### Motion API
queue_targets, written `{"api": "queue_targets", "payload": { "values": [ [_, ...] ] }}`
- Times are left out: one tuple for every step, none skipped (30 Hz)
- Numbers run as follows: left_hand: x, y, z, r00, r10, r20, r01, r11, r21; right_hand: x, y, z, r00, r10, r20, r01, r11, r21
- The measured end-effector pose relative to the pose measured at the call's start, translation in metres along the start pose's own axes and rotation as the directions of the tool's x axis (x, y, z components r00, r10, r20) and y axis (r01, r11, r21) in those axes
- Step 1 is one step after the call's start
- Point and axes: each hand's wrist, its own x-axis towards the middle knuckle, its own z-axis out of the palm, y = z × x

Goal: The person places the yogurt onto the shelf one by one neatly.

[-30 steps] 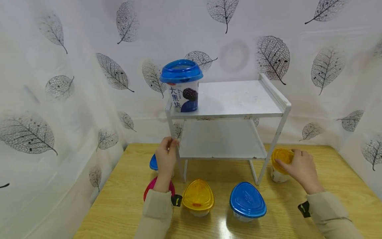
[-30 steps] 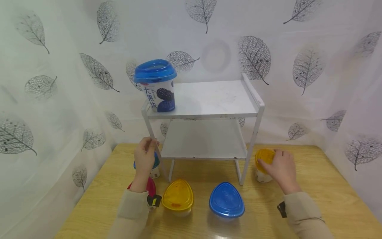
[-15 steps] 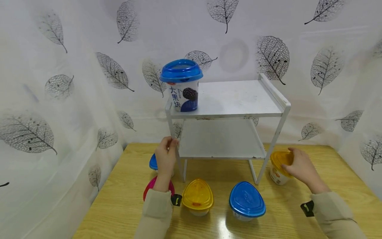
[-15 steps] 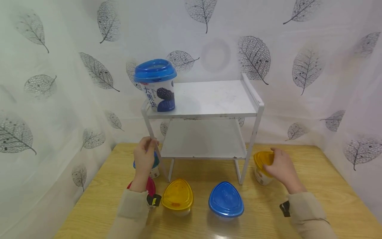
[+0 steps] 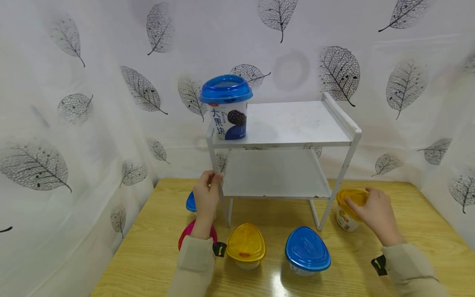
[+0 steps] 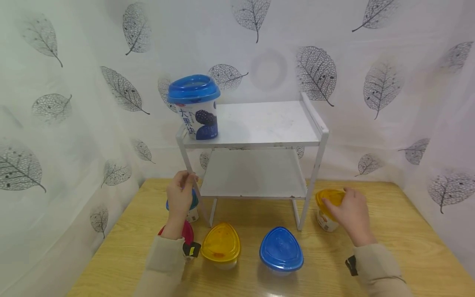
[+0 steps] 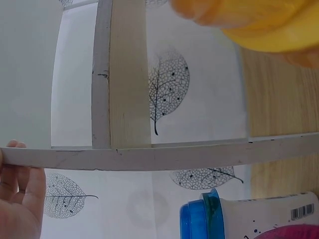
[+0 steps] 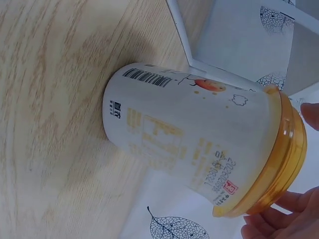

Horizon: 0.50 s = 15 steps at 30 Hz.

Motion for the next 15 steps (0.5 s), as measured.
{"api": "queue_targets", "payload": {
  "values": [
    [0.0,0.0001,0.0001,1.0,-0.001,-0.002,0.001,1.0,-0.002,0.0,-0.0003,0.0003,1.0,0.005,0.003,-0.005,1.0,-0.006],
    [0.0,0.0001,0.0001,1.0,-0.001,-0.003,0.001,1.0,-0.004,0.0,-0.0007,0.0006,1.0,0.006,0.005,-0.006,1.0,-0.01],
    [0.0001,0.0002,0.0002,1.0,-0.001,-0.004,0.001,1.0,-0.004,0.0,-0.0009,0.0006,1.0,0.005,0.007,-0.005,1.0,-0.014],
    [0.0,0.0004,0.0002,1.0,-0.001,-0.005,0.001,1.0,-0.001,-0.0001,-0.001,0.0005,1.0,0.003,0.01,-0.003,1.0,-0.014],
    [-0.0001,0.0005,0.0002,1.0,-0.001,-0.005,0.001,1.0,0.002,-0.0002,-0.0011,0.0004,1.0,-0.002,0.012,0.002,1.0,-0.01],
    [-0.0003,0.0007,0.0002,1.0,-0.001,-0.006,0.001,1.0,0.008,-0.0004,-0.0009,0.0002,1.0,-0.008,0.015,0.008,1.0,-0.008],
    [-0.0005,0.001,0.0003,1.0,0.001,-0.006,-0.001,1.0,0.012,-0.0004,-0.0006,-0.0005,1.0,-0.017,0.019,0.017,1.0,-0.001],
    [-0.0008,0.0008,0.0004,1.0,0.002,-0.006,-0.002,1.0,0.016,-0.0004,-0.0003,-0.0011,0.999,-0.027,0.024,0.027,1.0,0.005],
    [-0.001,0.0006,0.0004,1.0,0.004,-0.007,-0.004,1.0,0.02,-0.0002,0.0003,-0.0018,0.999,-0.036,0.034,0.036,0.999,0.011],
    [-0.0012,0.0003,0.0004,1.0,0.004,-0.008,-0.004,1.0,0.022,-0.0001,0.0008,-0.0025,0.998,-0.048,0.042,0.047,0.999,0.018],
    [-0.0013,0.0003,0.0004,1.0,0.008,-0.008,-0.007,1.0,0.022,0.0,0.0012,-0.0032,0.997,-0.058,0.055,0.057,0.998,0.027],
    [-0.0012,0.0,0.0005,1.0,0.009,-0.009,-0.009,1.0,0.023,0.0002,0.0017,-0.0041,0.995,-0.071,0.066,0.069,0.997,0.033],
    [-0.0012,-0.0004,0.0006,1.0,0.011,-0.009,-0.011,1.0,0.023,0.0004,0.0022,-0.0048,0.994,-0.084,0.076,0.081,0.996,0.041],
    [-0.0011,-0.0004,0.0006,1.0,0.013,-0.01,-0.013,1.0,0.022,0.0007,0.0027,-0.0054,0.992,-0.093,0.085,0.09,0.995,0.044],
    [-0.0009,-0.0002,0.0007,1.0,0.014,-0.011,-0.014,1.0,0.02,0.001,0.0032,-0.006,0.991,-0.1,0.094,0.096,0.994,0.048]
  ]
}}
